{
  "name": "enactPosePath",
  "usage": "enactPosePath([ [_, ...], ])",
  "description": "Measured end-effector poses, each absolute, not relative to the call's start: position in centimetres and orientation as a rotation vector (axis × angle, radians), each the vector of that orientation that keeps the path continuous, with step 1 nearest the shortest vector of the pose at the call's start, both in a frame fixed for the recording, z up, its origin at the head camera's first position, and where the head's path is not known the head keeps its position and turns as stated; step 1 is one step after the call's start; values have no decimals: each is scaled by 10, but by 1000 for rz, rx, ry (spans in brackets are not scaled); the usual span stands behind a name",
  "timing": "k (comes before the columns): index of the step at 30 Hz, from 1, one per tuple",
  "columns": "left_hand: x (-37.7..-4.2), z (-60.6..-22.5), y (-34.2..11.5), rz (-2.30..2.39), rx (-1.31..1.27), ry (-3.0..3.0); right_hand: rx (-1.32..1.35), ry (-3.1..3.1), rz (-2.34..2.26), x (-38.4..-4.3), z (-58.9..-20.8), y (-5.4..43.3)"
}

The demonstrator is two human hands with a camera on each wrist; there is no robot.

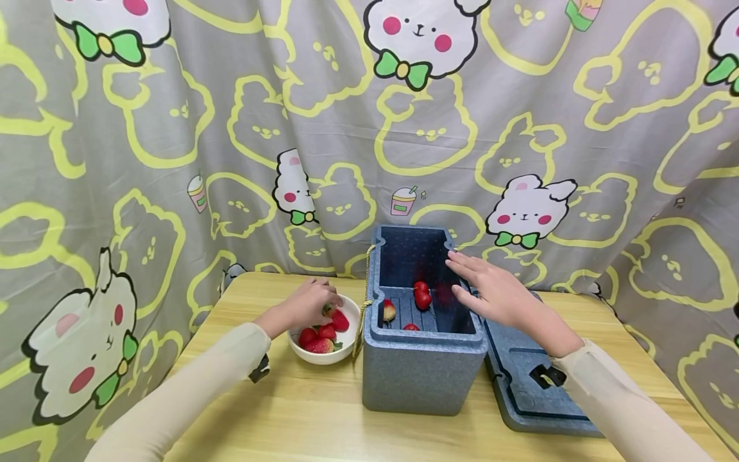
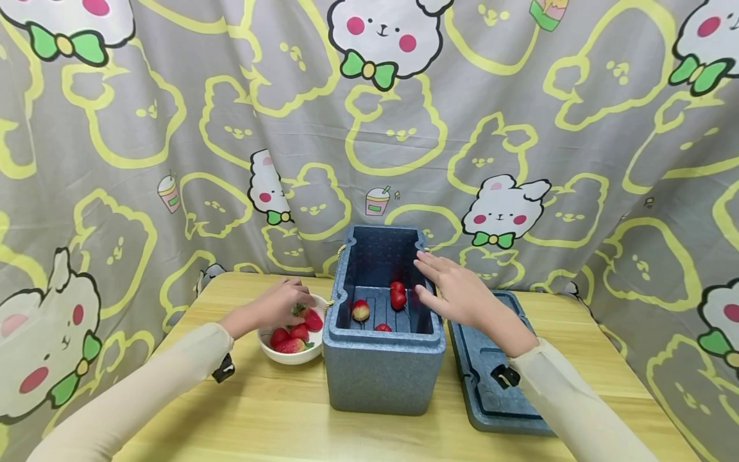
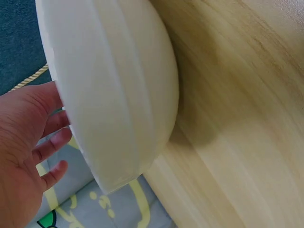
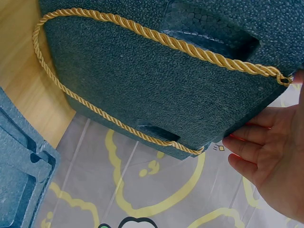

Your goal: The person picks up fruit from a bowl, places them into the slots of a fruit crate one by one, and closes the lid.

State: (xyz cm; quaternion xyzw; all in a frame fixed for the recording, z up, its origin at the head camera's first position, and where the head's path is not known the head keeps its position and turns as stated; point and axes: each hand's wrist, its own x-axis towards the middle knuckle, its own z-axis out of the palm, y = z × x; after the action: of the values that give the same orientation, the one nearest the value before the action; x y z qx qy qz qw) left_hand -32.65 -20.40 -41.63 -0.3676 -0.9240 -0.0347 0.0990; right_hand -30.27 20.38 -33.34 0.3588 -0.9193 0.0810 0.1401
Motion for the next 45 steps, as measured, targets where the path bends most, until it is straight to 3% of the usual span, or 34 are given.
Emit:
enactPosePath([
  [13, -330, -430, -204, -28, -1094, -2699, 1036, -2657, 241, -302, -332, 203],
  [45, -332, -419, -205, -94, -1042, -2777, 1035, -2657, 233, -302, -331, 204],
])
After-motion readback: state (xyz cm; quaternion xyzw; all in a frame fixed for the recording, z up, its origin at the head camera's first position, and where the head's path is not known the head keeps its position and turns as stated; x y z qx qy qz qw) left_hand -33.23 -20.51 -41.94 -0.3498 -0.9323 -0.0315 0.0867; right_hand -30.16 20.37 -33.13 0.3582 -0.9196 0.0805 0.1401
